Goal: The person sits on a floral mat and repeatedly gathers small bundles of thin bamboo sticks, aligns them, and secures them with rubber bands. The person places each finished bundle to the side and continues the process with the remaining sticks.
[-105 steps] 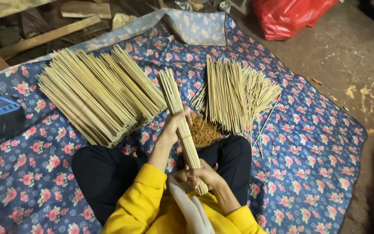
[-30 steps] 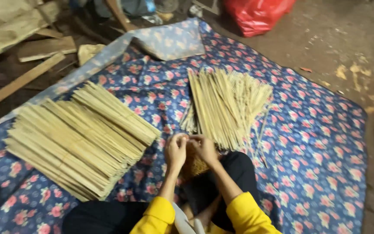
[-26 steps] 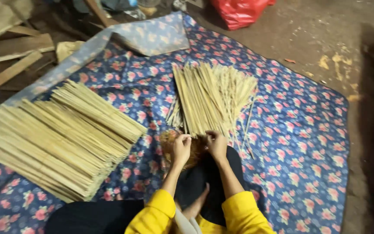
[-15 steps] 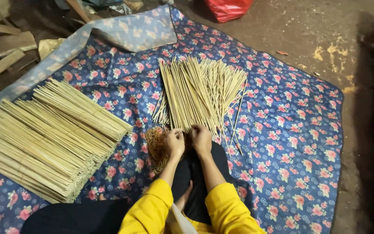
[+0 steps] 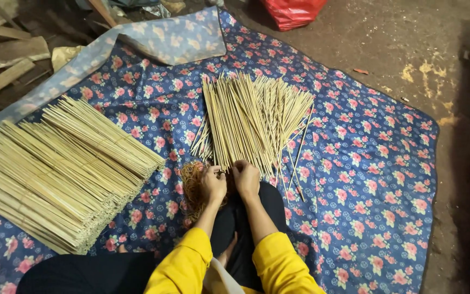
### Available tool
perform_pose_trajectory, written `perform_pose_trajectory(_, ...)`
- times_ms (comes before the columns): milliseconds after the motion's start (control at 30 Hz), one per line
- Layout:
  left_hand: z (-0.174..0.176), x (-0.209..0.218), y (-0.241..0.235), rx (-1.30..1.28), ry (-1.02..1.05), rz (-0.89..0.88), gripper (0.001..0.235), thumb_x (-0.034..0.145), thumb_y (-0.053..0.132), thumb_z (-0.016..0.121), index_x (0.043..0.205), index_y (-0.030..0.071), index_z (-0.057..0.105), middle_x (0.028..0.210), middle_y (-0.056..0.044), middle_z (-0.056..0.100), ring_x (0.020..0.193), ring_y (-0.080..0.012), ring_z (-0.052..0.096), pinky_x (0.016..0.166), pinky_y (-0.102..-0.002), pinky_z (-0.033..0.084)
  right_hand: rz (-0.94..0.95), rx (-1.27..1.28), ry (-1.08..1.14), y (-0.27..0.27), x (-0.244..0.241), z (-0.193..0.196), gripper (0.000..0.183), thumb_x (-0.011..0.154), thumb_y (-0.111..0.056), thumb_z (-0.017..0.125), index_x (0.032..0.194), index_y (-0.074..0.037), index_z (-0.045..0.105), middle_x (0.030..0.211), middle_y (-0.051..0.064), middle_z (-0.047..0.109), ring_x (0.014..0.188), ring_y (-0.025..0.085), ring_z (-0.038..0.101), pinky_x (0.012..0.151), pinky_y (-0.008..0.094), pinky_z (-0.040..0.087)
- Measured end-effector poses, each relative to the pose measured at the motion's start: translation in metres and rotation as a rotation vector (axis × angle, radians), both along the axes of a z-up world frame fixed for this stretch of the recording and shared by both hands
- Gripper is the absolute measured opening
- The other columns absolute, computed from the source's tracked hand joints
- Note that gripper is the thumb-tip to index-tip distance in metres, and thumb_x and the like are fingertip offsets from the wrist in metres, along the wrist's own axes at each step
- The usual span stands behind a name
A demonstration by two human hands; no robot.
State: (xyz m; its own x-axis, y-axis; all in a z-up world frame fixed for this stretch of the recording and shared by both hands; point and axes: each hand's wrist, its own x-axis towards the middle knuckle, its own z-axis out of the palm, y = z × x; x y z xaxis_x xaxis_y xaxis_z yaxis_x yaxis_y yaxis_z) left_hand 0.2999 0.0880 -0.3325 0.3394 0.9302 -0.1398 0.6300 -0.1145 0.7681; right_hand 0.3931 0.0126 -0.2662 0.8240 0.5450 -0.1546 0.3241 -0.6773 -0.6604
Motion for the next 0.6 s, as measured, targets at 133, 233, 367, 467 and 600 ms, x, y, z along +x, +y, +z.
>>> perform_pose_trajectory(133, 0.017, 0.003, -0.006, 0.04, -0.058, 0.011, 0.021, 0.08, 0.021, 0.076, 0.102, 0.021, 0.076, 0.101, -0.002, 0.075, 0.1, -0.0255, 0.073, 0.094, -0.039, 0.057, -0.079, 0.077, 0.08, -0.002, 0.004, 0.003, 0.021, 0.085, -0.025, 0.074, 0.103, -0.017, 0.08, 0.095, 0.011, 0.079, 0.099, 0.037, 0.073, 0.086, 0.05, 0.059)
perform_pose_trajectory(233, 0.021, 0.012, -0.007, 0.062, -0.136, -0.013, 0.015, 0.081, 0.022, 0.076, 0.096, 0.022, 0.078, 0.096, -0.002, 0.077, 0.096, -0.0255, 0.074, 0.091, -0.038, 0.057, -0.135, 0.085, 0.123, -0.002, 0.004, 0.008, 0.025, 0.082, -0.029, 0.073, 0.103, -0.019, 0.081, 0.095, 0.009, 0.079, 0.1, 0.034, 0.074, 0.087, 0.048, 0.058)
perform_pose_trajectory(367, 0.005, 0.028, -0.004, -0.024, -0.356, -0.05, 0.015, 0.083, 0.018, 0.073, 0.094, 0.014, 0.082, 0.095, -0.011, 0.079, 0.098, -0.0319, 0.073, 0.089, -0.041, 0.057, -0.175, 0.11, 0.175, -0.005, 0.015, -0.02, 0.026, 0.078, -0.034, 0.076, 0.1, -0.022, 0.083, 0.092, 0.007, 0.08, 0.101, 0.035, 0.073, 0.087, 0.048, 0.058)
perform_pose_trajectory(467, -0.012, 0.037, 0.001, -0.134, -0.191, -0.117, 0.026, 0.085, 0.031, 0.072, 0.103, 0.017, 0.082, 0.103, -0.008, 0.079, 0.107, -0.0308, 0.071, 0.095, -0.042, 0.055, -0.149, 0.084, 0.167, -0.009, 0.017, -0.013, 0.024, 0.081, -0.033, 0.074, 0.1, -0.021, 0.083, 0.092, 0.009, 0.08, 0.102, 0.038, 0.072, 0.089, 0.05, 0.057)
perform_pose_trajectory(600, -0.011, 0.041, 0.004, -0.138, -0.096, -0.16, 0.023, 0.086, 0.037, 0.07, 0.101, 0.026, 0.083, 0.104, -0.001, 0.079, 0.108, -0.0283, 0.071, 0.096, -0.04, 0.055, -0.093, -0.018, 0.076, -0.007, 0.013, -0.004, 0.019, 0.08, -0.032, 0.073, 0.09, -0.019, 0.083, 0.087, 0.012, 0.079, 0.095, 0.042, 0.073, 0.085, 0.054, 0.057)
